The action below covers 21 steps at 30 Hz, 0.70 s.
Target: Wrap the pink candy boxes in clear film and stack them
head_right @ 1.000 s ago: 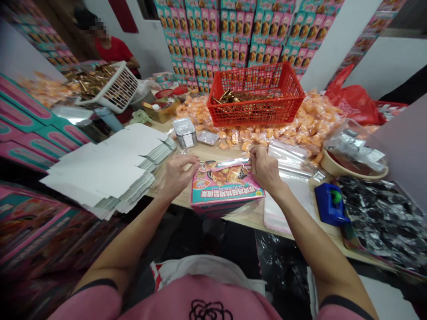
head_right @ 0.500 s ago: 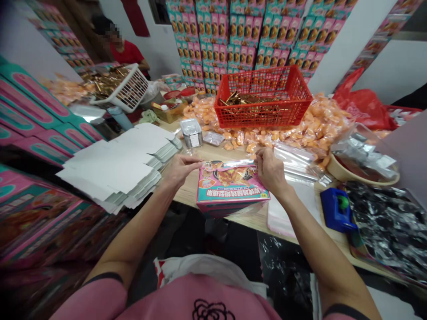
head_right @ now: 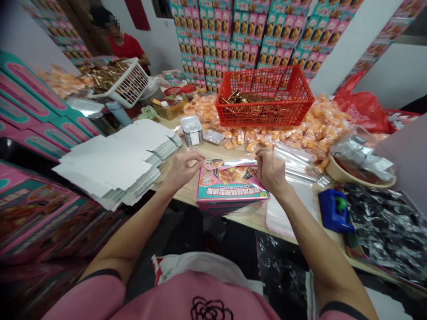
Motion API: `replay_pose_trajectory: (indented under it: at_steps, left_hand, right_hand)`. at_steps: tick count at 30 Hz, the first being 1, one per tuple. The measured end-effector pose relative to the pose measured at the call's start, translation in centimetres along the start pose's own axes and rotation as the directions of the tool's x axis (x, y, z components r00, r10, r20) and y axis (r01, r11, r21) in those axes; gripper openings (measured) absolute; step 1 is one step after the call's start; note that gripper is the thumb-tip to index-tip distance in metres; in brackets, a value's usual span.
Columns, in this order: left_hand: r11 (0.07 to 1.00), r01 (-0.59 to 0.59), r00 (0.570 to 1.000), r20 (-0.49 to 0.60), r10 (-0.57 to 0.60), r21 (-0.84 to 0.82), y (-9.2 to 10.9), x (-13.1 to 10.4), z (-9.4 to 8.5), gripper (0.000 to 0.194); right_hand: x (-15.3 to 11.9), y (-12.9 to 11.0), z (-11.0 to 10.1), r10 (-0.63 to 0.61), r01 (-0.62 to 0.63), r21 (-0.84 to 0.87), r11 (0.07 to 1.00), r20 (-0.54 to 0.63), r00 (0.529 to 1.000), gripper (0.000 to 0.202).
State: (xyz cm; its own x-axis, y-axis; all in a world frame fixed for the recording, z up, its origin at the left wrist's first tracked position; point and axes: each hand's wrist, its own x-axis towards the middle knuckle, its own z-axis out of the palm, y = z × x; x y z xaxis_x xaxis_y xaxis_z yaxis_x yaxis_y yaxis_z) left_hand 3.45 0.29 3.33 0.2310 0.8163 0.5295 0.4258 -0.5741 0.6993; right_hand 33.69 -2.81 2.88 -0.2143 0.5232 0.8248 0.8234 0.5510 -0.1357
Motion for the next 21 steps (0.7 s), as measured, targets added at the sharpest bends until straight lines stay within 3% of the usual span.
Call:
replay_pose_trajectory:
  at_steps: [11,16,21]
  left_hand:
    - [0.966,-0.138,0.99,0.011,0.139,0.22,-0.03,-0.39,0.35,0.017]
    - [0.946,-0.131,0.991,0.048,0.122,0.297,-0.42,-0.44,0.65,0.015]
    - [0.93,-0.13,0.991,0.061,0.116,0.343,-0.59,-0.43,0.84,0.014]
  right_hand:
    - [0.07,-0.45,-0.68,-0.13,0.133,0.022,0.991,-0.095,0.987,0.007]
    - [-0.06,-0.57,-0.94,-0.083,0.085,0.034,0.996,-0.048,0.995,0.007]
    - [-0.06,-0.5,-1.02,-0.156,0.161,0.049,0.986,-0.088,0.984,0.012]
